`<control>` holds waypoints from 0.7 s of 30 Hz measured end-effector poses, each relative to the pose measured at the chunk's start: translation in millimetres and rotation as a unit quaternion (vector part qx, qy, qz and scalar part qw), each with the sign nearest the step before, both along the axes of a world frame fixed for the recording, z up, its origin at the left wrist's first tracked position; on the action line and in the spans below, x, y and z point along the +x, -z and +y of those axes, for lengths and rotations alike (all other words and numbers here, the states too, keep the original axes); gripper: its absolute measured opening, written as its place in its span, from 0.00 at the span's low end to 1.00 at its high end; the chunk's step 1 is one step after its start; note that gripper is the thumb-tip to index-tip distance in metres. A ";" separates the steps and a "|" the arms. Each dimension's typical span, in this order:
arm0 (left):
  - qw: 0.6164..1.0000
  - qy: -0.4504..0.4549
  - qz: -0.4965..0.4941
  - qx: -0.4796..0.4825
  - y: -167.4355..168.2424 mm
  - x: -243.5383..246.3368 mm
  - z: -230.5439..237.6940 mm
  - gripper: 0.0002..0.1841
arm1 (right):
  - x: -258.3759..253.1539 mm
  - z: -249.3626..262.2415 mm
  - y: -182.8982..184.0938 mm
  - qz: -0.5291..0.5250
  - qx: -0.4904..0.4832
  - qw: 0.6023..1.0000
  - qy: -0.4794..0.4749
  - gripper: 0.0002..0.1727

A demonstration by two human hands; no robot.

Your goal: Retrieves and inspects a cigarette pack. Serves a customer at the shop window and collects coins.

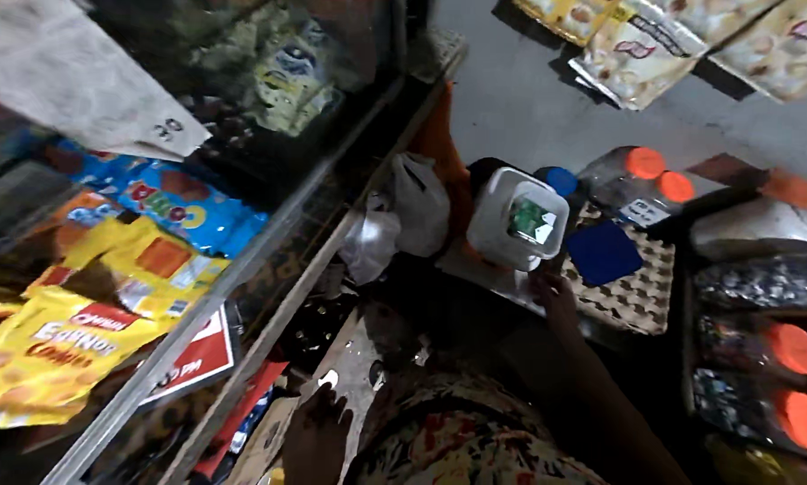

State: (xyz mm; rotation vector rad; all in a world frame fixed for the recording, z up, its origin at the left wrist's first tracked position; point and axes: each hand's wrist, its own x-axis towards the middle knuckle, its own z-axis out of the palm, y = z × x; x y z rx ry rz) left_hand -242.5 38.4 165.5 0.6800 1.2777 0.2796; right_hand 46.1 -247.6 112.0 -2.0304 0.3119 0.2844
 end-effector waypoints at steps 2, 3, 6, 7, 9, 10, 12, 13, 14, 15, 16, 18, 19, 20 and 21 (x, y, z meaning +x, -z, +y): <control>0.999 0.009 0.034 0.035 4.7 0.6 -3.5 0.14 | 24.4 -31.8 23.6 0.003 0.063 0.985 0.162 0.28; 0.999 0.004 0.033 0.040 5.1 3.8 -5.3 0.13 | 35.2 -47.3 32.0 -0.003 0.075 0.974 0.214 0.30; 0.999 -0.030 -0.020 0.017 8.3 21.3 -10.4 0.15 | 62.0 -82.7 46.0 -0.003 0.091 0.951 0.296 0.31; 0.997 -0.053 -0.047 0.006 9.9 29.1 -12.8 0.16 | 68.1 -92.0 49.8 0.014 0.091 0.948 0.305 0.30; 0.991 -0.100 -0.085 -0.024 7.3 51.6 -18.6 0.17 | 77.9 -104.3 53.2 0.054 0.087 0.944 0.313 0.28; 0.989 -0.107 -0.097 -0.036 4.3 64.6 -22.6 0.18 | 82.6 -106.8 52.7 0.069 0.075 0.942 0.318 0.26; 0.989 -0.090 -0.104 -0.052 -0.1 92.3 -31.5 0.22 | 89.7 -113.2 52.5 0.088 0.053 0.941 0.321 0.26; 0.990 -0.069 -0.106 -0.065 -2.4 105.7 -35.7 0.23 | 93.8 -119.1 55.8 0.091 0.040 0.941 0.324 0.26; 0.991 -0.039 -0.107 -0.075 -4.6 118.1 -39.5 0.23 | 98.2 -126.6 60.0 0.091 0.021 0.940 0.327 0.27; 0.991 -0.007 -0.111 -0.080 -5.8 129.3 -43.0 0.23 | 101.8 -134.2 63.3 0.096 0.001 0.941 0.326 0.28; 0.990 0.022 -0.114 -0.080 -6.7 140.0 -46.6 0.23 | 104.4 -141.8 65.2 0.104 -0.021 0.941 0.322 0.29; 0.991 0.061 -0.098 -0.072 -7.9 162.1 -53.6 0.21 | 106.3 -156.0 68.4 0.121 -0.064 0.945 0.296 0.28; 0.992 0.075 -0.082 -0.063 -9.4 173.5 -57.0 0.20 | 106.1 -160.8 67.7 0.134 -0.084 0.948 0.278 0.27; 0.992 0.087 -0.069 -0.054 -10.4 184.4 -59.8 0.19 | 105.6 -163.5 65.9 0.146 -0.100 0.949 0.259 0.26; 0.992 0.099 -0.064 -0.050 -10.5 193.6 -61.6 0.18 | 105.7 -165.7 64.4 0.159 -0.100 0.951 0.247 0.26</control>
